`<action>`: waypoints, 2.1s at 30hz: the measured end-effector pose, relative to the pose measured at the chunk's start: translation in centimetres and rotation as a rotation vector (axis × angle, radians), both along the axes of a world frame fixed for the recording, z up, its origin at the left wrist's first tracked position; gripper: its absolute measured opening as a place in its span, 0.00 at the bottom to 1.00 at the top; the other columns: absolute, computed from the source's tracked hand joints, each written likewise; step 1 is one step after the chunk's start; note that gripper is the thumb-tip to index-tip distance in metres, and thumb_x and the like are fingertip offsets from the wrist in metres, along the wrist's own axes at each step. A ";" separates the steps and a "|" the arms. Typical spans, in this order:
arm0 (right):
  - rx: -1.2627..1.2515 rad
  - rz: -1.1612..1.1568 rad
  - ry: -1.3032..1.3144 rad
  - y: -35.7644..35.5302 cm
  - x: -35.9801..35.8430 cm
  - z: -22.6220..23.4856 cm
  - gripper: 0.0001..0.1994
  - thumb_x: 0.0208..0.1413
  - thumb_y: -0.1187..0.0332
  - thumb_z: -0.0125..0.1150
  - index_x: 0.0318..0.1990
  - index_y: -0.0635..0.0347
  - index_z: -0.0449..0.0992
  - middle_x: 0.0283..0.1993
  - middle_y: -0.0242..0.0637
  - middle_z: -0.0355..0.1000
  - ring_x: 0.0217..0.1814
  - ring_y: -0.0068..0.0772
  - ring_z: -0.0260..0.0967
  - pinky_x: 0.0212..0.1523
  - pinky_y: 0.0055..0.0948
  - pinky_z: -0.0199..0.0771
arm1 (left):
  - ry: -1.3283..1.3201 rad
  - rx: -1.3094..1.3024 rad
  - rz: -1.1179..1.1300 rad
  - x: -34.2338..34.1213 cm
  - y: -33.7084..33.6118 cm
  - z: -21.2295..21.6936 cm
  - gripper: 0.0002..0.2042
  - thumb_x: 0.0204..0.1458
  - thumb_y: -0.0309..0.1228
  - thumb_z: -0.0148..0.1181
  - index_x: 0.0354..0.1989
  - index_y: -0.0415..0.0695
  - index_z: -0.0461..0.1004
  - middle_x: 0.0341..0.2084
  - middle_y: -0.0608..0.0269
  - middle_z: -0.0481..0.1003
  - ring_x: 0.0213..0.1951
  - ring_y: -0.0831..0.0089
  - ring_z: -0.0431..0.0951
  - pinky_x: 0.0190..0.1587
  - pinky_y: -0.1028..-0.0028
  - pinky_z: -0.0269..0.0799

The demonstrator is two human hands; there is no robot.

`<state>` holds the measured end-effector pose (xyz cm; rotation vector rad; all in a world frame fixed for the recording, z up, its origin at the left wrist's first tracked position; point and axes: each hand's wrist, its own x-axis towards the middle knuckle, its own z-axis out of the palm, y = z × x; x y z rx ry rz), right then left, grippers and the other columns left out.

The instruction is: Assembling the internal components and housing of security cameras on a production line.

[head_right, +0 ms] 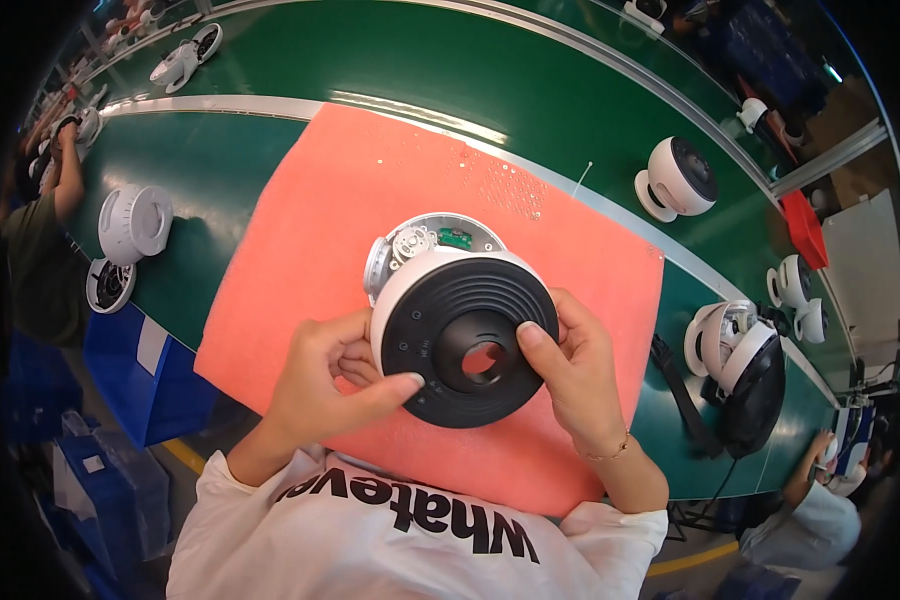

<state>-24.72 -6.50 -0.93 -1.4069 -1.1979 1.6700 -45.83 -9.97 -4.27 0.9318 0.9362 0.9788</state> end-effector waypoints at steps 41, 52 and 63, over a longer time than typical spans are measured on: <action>0.124 0.113 0.110 0.3 -3.0 1.1 0.51 0.36 0.76 0.68 0.64 0.63 0.34 0.61 0.44 0.49 0.63 0.36 0.50 0.61 0.33 0.52 | -0.342 -0.385 -0.016 -1.3 1.5 -1.0 0.18 0.51 0.42 0.53 0.37 0.36 0.70 0.27 0.59 0.75 0.27 0.79 0.76 0.30 0.80 0.74; 0.079 0.069 0.159 -0.3 -3.9 0.7 0.48 0.41 0.77 0.63 0.64 0.61 0.32 0.63 0.44 0.46 0.65 0.37 0.45 0.62 0.35 0.49 | -0.395 -0.365 -0.015 -2.3 1.1 -1.5 0.16 0.51 0.36 0.53 0.42 0.35 0.68 0.33 0.59 0.74 0.33 0.79 0.75 0.38 0.79 0.72; 0.375 0.246 -0.131 -1.6 -1.0 0.2 0.26 0.42 0.70 0.66 0.47 0.66 0.61 0.43 0.41 0.66 0.42 0.31 0.69 0.43 0.27 0.70 | 0.070 0.061 -0.090 -3.4 -1.6 -3.7 0.21 0.37 0.26 0.67 0.40 0.35 0.68 0.34 0.58 0.74 0.40 0.71 0.76 0.44 0.74 0.71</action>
